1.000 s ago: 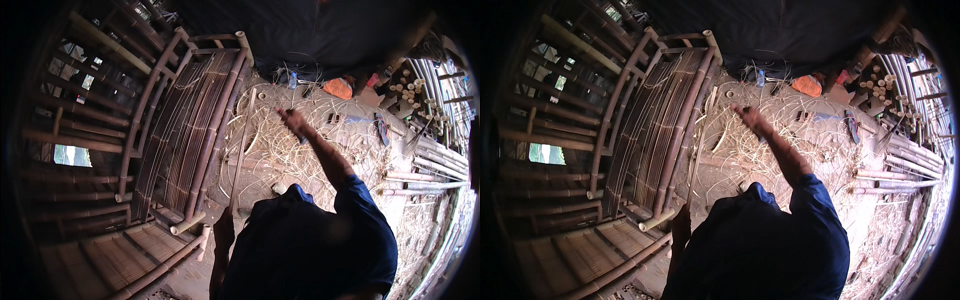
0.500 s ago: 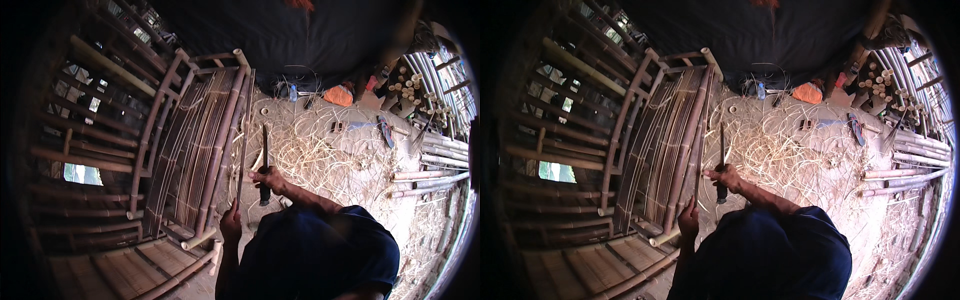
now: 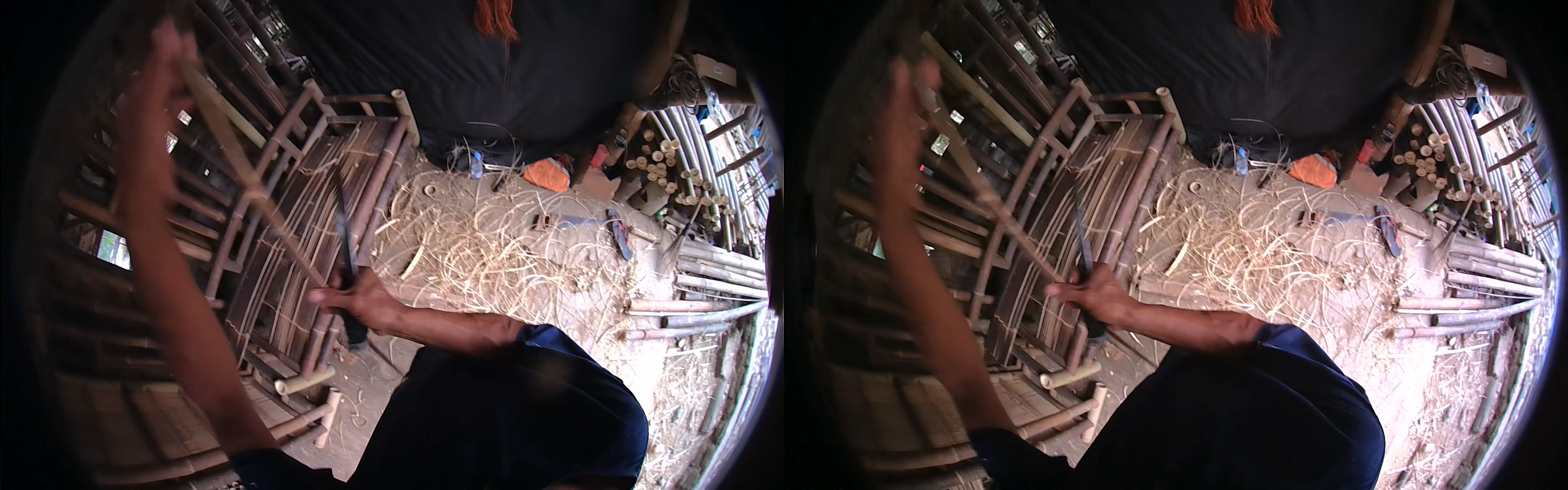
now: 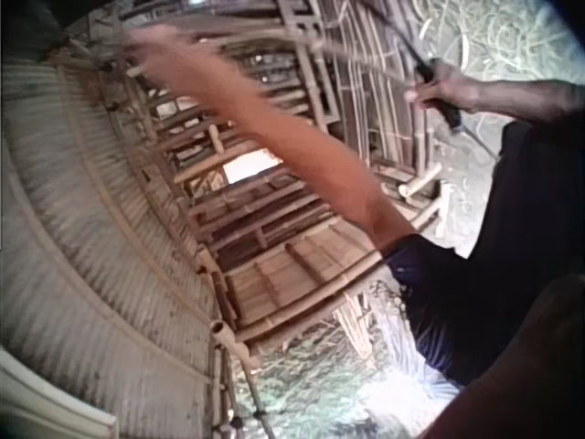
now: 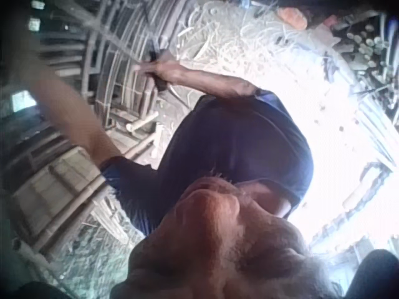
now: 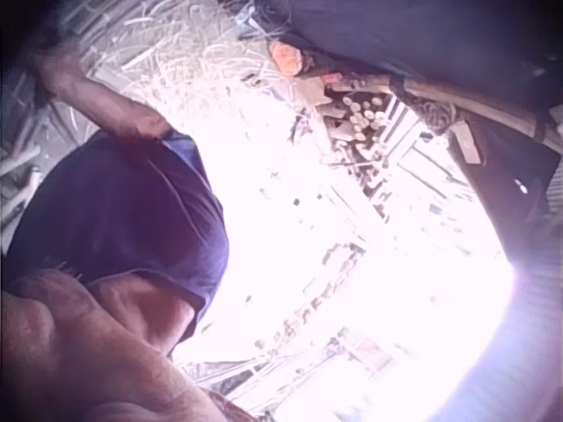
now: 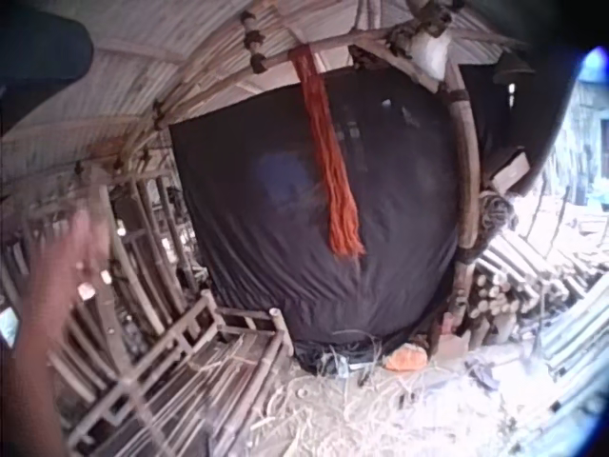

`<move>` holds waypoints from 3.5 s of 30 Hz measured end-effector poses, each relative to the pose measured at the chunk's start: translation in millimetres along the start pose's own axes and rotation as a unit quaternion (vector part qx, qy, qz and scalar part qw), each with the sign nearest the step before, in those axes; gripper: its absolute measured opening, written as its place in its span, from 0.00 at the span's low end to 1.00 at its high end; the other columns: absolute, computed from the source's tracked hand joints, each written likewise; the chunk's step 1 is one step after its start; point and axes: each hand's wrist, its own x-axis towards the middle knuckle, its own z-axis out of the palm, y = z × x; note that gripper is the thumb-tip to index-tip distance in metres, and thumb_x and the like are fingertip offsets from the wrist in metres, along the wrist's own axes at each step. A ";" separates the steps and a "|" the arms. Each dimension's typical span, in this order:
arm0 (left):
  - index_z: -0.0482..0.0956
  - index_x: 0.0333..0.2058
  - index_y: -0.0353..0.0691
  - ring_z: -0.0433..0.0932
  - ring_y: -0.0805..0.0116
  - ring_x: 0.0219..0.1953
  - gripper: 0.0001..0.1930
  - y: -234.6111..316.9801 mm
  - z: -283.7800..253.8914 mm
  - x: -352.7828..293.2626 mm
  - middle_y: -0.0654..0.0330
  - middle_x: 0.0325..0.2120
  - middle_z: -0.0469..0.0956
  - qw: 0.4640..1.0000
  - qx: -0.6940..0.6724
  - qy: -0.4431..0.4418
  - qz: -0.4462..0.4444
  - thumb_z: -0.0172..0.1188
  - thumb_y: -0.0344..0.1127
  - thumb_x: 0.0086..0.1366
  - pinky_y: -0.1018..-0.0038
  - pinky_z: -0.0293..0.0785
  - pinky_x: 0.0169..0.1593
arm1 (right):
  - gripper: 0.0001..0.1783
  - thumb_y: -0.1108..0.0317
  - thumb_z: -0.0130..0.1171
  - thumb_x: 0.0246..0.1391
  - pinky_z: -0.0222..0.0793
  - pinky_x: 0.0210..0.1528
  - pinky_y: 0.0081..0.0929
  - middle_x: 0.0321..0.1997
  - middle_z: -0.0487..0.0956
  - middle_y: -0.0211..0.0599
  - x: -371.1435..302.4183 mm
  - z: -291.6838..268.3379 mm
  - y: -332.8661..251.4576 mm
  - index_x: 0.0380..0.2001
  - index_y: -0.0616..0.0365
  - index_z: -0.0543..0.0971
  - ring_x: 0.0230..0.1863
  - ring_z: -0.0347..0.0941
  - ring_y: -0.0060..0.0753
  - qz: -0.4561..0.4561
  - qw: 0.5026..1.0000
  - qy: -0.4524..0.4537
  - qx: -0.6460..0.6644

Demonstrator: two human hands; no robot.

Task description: The person uses a knife to split long bamboo strips and then weaves them into a bamboo mat frame. They repeatedly cut strips, insert them into the weave, and adjust the mat's position.

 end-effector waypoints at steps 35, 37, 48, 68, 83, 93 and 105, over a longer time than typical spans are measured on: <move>0.60 0.22 0.43 0.55 0.75 0.17 0.20 -42.3 4.8 -302.1 0.65 0.13 0.56 0.885 -0.310 0.193 0.289 0.41 0.48 0.69 0.78 0.53 0.21 | 0.18 0.70 0.61 0.48 0.73 0.16 0.29 0.23 0.73 0.36 -361.2 -266.2 186.3 0.42 0.63 0.69 0.19 0.74 0.29 0.225 0.928 0.242 -0.173; 0.60 0.22 0.43 0.55 0.74 0.17 0.19 -30.0 8.8 -305.0 0.65 0.14 0.55 0.892 -0.261 0.184 0.321 0.41 0.47 0.69 0.77 0.53 0.22 | 0.21 0.70 0.62 0.48 0.70 0.15 0.29 0.24 0.74 0.35 -338.4 -246.6 154.2 0.45 0.62 0.69 0.19 0.74 0.28 0.232 0.905 0.201 -0.295; 0.56 0.18 0.47 0.52 0.74 0.17 0.17 -4.0 83.1 -311.3 0.67 0.13 0.50 0.844 -0.288 0.158 0.423 0.43 0.41 0.65 0.76 0.51 0.24 | 0.24 0.68 0.58 0.54 0.75 0.28 0.49 0.34 0.78 0.51 -215.4 -100.7 -64.8 0.53 0.57 0.66 0.25 0.77 0.56 -0.271 0.870 0.123 -0.393; 0.56 0.16 0.48 0.53 0.74 0.13 0.17 31.3 153.5 -316.4 0.68 0.10 0.52 0.864 -0.212 0.179 0.420 0.36 0.42 0.66 0.72 0.57 0.29 | 0.20 0.66 0.58 0.55 0.72 0.23 0.47 0.29 0.78 0.54 -165.4 -146.6 -61.3 0.49 0.59 0.67 0.24 0.76 0.58 -0.190 0.834 0.079 -0.512; 0.60 0.21 0.47 0.63 0.69 0.28 0.18 12.8 151.1 -321.0 0.62 0.18 0.62 0.832 -0.209 0.294 0.423 0.35 0.47 0.67 0.68 0.58 0.39 | 0.19 0.69 0.57 0.52 0.69 0.16 0.44 0.29 0.77 0.50 -180.9 -143.9 -84.3 0.47 0.57 0.68 0.19 0.76 0.48 -0.272 0.763 0.047 -0.584; 0.61 0.18 0.45 0.61 0.70 0.17 0.16 2.1 93.9 -332.1 0.62 0.13 0.61 0.864 -0.211 0.241 0.387 0.39 0.41 0.65 0.72 0.67 0.30 | 0.16 0.74 0.63 0.48 0.74 0.25 0.27 0.25 0.76 0.33 -179.3 -186.8 -12.4 0.41 0.60 0.74 0.24 0.75 0.27 -0.002 0.989 -0.017 0.148; 0.63 0.16 0.48 0.54 0.74 0.14 0.15 3.3 -157.4 -423.8 0.69 0.12 0.57 0.770 -0.471 0.374 0.215 0.52 0.37 0.63 0.68 0.68 0.38 | 0.25 0.53 0.65 0.53 0.74 0.53 0.44 0.48 0.77 0.45 -142.7 -173.3 45.4 0.48 0.56 0.72 0.51 0.75 0.43 0.138 0.889 -0.136 0.416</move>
